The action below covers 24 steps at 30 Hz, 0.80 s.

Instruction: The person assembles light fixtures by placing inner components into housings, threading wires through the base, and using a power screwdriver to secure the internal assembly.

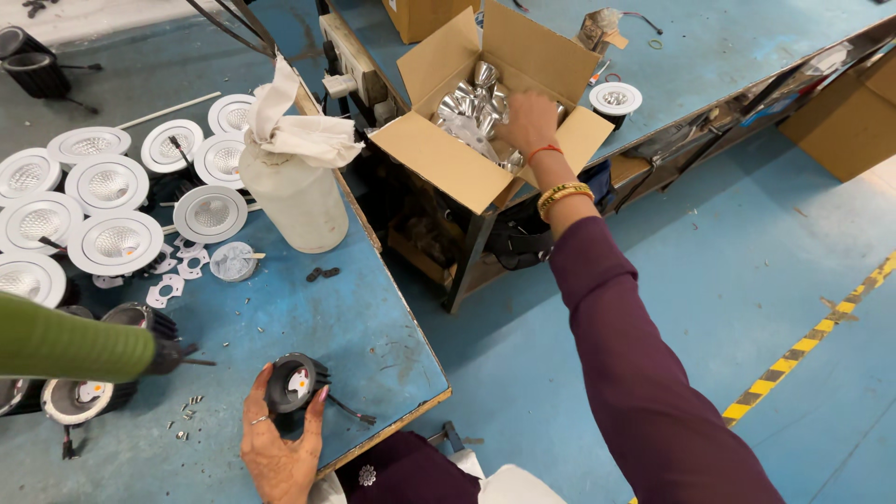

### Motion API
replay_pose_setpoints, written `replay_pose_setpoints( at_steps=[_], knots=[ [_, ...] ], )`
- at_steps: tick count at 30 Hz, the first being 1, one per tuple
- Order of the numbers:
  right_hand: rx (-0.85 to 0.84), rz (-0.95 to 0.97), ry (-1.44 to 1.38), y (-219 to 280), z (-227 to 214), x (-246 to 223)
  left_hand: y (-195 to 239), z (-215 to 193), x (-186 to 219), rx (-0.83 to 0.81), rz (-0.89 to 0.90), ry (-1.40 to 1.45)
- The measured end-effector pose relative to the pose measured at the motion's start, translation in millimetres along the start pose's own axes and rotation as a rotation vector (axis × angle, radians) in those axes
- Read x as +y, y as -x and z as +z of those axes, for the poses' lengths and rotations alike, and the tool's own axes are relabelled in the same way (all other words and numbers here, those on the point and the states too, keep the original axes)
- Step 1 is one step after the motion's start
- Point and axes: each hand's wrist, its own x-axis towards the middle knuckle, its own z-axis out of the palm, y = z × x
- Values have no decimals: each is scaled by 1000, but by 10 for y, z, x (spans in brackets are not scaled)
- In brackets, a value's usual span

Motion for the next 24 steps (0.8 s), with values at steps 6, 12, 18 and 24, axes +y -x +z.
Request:
replay_pose_setpoints(
  at_steps=[6, 12, 18, 24],
  knots=[
    [162, 73, -1365, 389, -646, 42, 22, -18, -6, 3, 14, -44],
    [-136, -289, -2292, 1566, -1169, -465, 17, -24, -66, 16, 78, 4],
    [-373, -537, -2546, 2312, -1243, -1185, 47, -51, -91, 37, 96, 113],
    [-486, -567, -2502, 2568, -1259, -1592, 51, -80, -57, 11, 46, 113]
  ],
)
